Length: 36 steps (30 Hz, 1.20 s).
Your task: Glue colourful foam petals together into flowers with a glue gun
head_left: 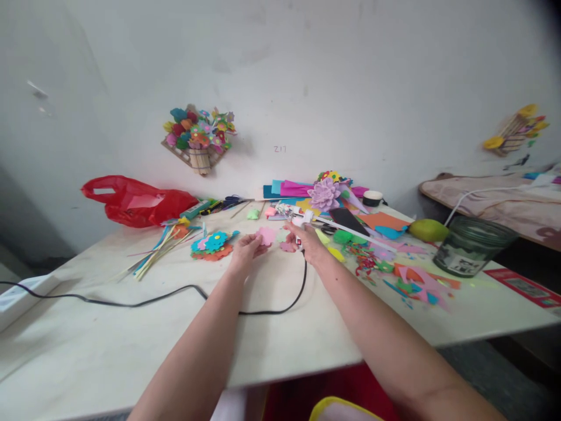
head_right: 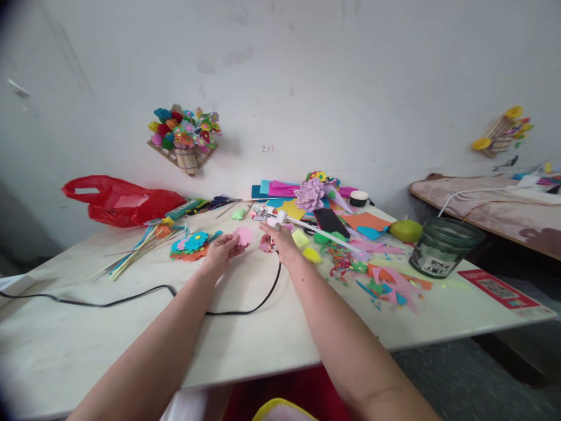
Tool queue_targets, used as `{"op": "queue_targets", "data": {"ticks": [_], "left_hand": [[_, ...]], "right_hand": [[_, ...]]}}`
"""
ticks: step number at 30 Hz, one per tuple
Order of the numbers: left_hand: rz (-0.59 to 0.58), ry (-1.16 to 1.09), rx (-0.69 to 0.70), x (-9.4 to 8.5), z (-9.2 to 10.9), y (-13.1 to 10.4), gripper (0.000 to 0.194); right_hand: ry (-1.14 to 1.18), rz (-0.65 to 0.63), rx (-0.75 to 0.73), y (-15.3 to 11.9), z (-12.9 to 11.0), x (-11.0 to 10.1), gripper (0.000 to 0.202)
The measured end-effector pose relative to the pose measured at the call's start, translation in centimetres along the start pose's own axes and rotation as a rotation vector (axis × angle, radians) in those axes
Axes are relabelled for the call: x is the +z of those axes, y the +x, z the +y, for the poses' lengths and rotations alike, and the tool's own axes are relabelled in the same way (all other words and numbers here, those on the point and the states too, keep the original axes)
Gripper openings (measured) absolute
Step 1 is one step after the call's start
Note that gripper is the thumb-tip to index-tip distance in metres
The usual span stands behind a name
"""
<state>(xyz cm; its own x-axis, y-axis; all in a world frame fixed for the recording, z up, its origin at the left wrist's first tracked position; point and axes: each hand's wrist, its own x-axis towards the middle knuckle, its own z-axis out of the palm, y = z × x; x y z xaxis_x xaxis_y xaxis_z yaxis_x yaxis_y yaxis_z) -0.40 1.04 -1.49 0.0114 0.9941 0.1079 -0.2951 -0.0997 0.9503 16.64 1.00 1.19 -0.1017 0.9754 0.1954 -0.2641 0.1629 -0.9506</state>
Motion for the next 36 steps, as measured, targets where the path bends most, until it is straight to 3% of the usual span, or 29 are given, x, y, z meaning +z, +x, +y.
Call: {"op": "queue_targets", "data": {"ticks": [6, 11, 16, 18, 23, 26, 36], "left_hand": [[0.018, -0.042, -0.006, 0.0, 0.4, -0.2, 0.027], [0.05, -0.069, -0.035, -0.2, 0.6, -0.3, 0.018], [0.056, -0.103, -0.07, -0.6, 1.1, -0.1, 0.012], [0.042, -0.106, -0.074, -0.5, 1.1, -0.1, 0.011], [0.025, -0.089, -0.11, -0.2, 0.6, 0.0, 0.01], [0.019, -0.094, -0.124, -0.3, 0.2, 0.1, 0.01], [0.049, -0.117, -0.106, -0.4, -0.1, 0.3, 0.008]], "right_hand": [[-0.2, -0.087, -0.104, -0.5, -1.5, -0.7, 0.036], [-0.465, -0.177, -0.085, -0.5, -2.2, -2.1, 0.034], [-0.696, 0.003, -0.217, -0.1, -2.4, -3.0, 0.027], [-0.711, 0.008, -0.241, -0.1, -2.4, -3.1, 0.027], [-0.635, -0.167, -0.142, -0.5, -2.6, -2.8, 0.029], [-0.608, -0.211, -0.096, -0.7, -2.6, -2.7, 0.031], [-0.675, -0.231, -0.044, -1.1, -3.5, -2.4, 0.032]]}}
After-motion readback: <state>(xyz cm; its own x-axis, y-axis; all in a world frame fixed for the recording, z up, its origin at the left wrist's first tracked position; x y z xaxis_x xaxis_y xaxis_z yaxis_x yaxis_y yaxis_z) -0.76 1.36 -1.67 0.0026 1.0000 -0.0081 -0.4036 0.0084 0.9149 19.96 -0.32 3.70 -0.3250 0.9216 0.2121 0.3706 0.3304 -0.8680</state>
